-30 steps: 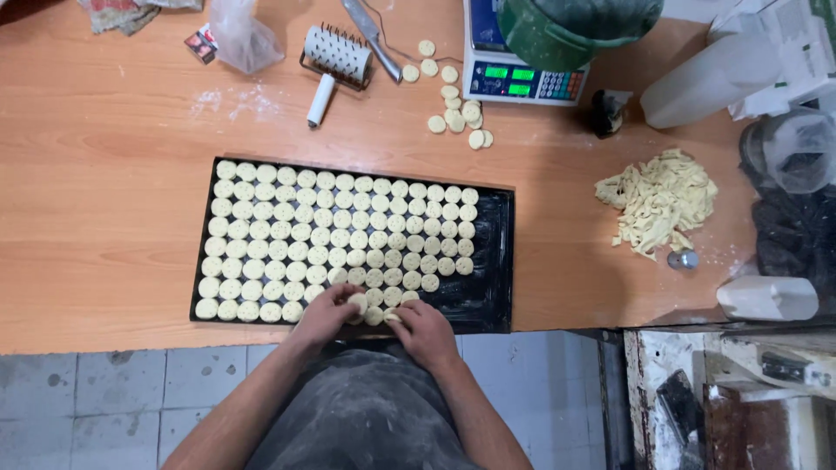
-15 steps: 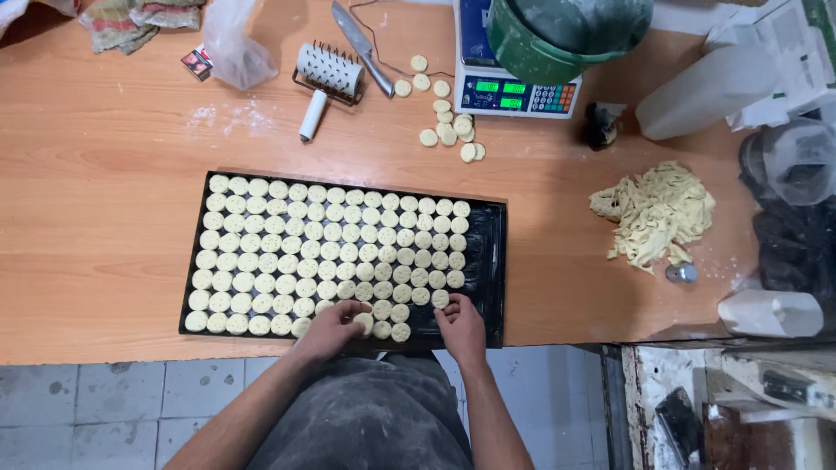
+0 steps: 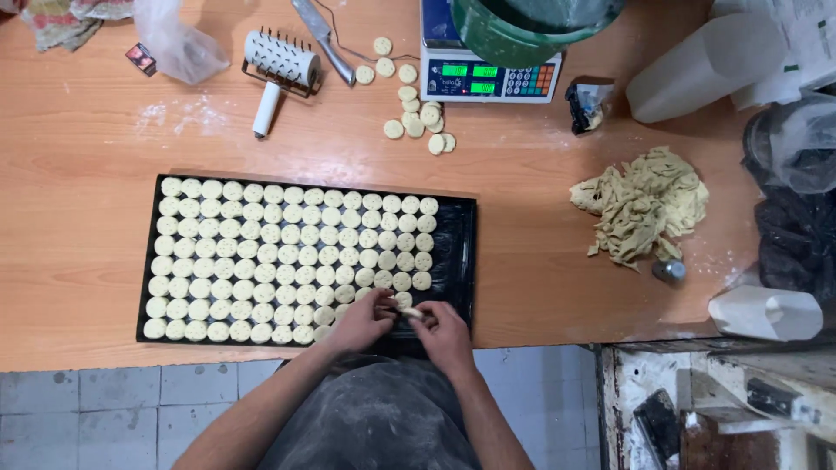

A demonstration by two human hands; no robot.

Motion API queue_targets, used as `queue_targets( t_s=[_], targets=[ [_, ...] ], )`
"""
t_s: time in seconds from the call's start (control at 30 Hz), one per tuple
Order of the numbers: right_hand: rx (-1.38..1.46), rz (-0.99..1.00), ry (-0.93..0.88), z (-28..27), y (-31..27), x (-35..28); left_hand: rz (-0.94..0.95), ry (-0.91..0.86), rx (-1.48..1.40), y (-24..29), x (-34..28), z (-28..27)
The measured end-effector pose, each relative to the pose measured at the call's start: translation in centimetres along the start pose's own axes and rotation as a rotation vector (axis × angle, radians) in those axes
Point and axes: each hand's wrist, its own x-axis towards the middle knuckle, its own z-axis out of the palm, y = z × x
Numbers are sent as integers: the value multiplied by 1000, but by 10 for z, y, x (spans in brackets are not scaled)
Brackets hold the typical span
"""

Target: Placing small round pieces of dough onto a baking tray in an organized grid pattern.

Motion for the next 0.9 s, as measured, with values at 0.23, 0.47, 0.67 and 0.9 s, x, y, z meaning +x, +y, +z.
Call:
queue_targets(
  t_s=[0.23,0.47,0.67,0.9],
  targets=[
    [-212,-371,108,-12,35,19,-218,51,-157,-3,2,-20],
    [-101,-300,80,-7,29,32,-196,40,-199,-5,6,-19],
    [-254,-382,58,-15,27,40,-240,58,56,80,36,-36],
    [-306,-367,-7,-17,32,46,-148,19,122,127,90,-65]
  ],
)
